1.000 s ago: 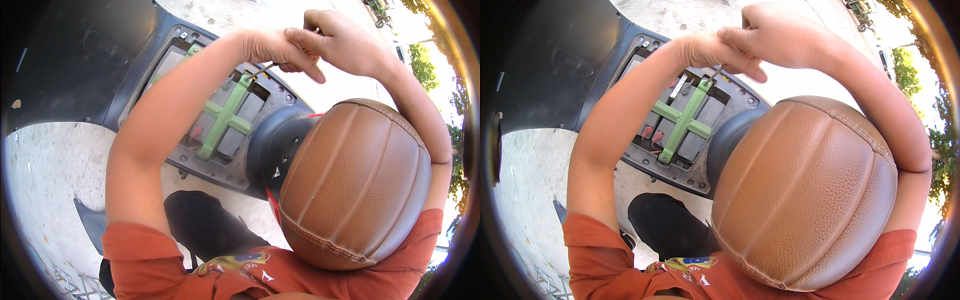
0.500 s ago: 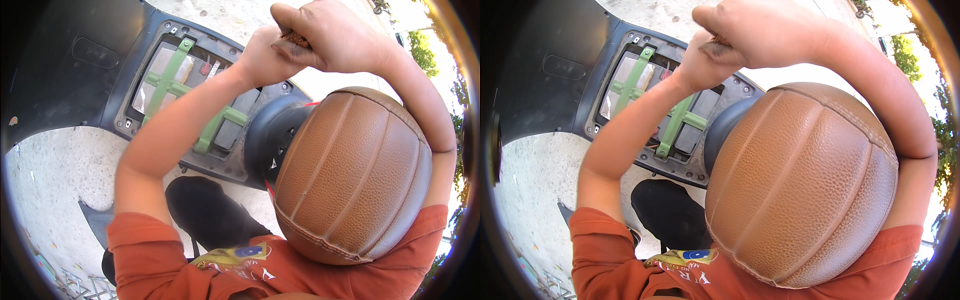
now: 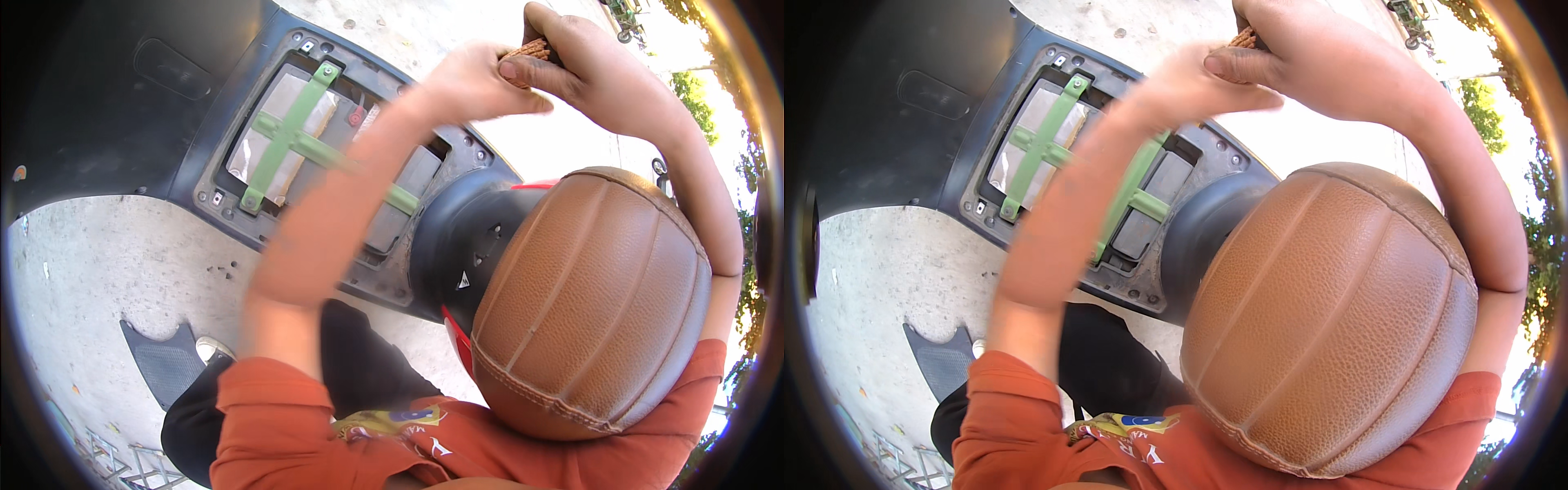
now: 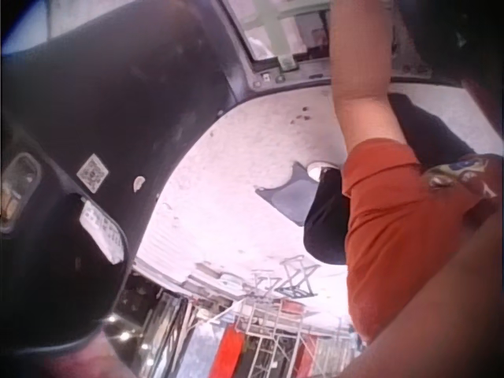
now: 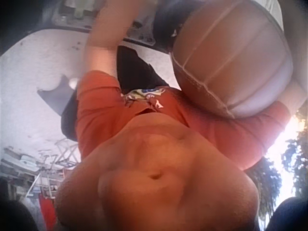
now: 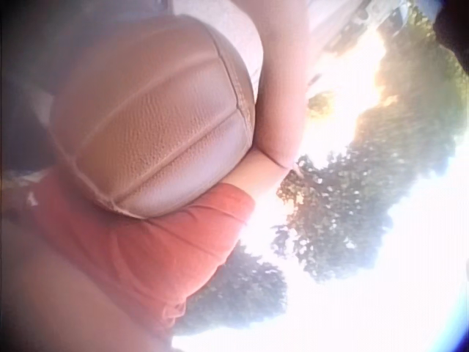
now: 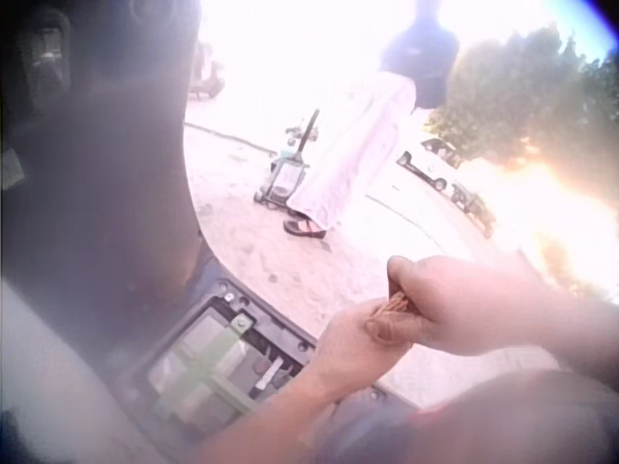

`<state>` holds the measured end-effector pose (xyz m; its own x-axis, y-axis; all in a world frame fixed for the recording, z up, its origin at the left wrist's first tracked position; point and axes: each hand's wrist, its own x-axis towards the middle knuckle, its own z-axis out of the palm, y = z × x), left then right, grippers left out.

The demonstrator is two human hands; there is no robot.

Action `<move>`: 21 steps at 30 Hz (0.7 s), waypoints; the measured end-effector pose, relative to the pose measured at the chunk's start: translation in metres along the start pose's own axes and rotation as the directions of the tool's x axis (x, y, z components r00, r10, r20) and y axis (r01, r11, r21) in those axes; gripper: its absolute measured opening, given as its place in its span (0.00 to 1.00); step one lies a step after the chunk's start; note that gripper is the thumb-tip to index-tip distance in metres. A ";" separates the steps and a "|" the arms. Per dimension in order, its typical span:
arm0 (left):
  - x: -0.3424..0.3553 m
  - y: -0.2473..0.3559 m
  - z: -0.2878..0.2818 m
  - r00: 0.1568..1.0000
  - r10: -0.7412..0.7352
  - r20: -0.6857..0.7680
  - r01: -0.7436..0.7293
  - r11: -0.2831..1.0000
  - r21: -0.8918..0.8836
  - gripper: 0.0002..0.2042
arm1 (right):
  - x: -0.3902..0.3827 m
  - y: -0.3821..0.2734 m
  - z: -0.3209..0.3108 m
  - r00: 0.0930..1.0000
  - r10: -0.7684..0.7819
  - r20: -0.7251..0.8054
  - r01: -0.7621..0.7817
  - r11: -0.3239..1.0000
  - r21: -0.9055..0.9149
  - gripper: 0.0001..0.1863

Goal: The person uses a screwdriver to remove screws from a scooter's floor mat and then from the battery compartment cover. The person removes the floor mat and the cover, exposing the scooter's battery.

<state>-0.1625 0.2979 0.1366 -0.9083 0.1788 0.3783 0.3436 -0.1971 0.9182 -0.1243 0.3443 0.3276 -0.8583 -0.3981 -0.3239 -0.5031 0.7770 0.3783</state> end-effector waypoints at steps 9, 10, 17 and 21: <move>0.013 -0.001 -0.024 0.838 0.112 0.534 -0.042 0.989 -0.141 0.15 | 0.011 0.034 0.026 0.921 -0.366 -0.130 0.376 0.925 0.054 0.22; 0.008 -0.005 -0.020 0.884 0.218 0.413 -0.179 0.975 -0.132 0.15 | 0.009 0.033 0.027 0.904 -0.392 -0.170 0.401 0.916 0.025 0.22; -0.012 -0.008 -0.011 0.960 0.264 0.092 -0.269 0.962 0.050 0.16 | 0.009 0.024 0.010 0.929 -0.361 0.082 0.352 0.930 0.109 0.17; -0.024 -0.021 0.028 0.813 0.407 -0.416 -0.382 0.912 0.147 0.14 | 0.007 0.024 0.006 0.824 -0.567 0.005 0.560 0.815 0.149 0.14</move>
<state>-0.1414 0.3252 0.1115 -0.6978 -0.3356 0.6329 0.6957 -0.1068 0.7104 -0.1413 0.3631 0.3292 -0.4212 -0.7662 -0.4853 -0.8758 0.4827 -0.0019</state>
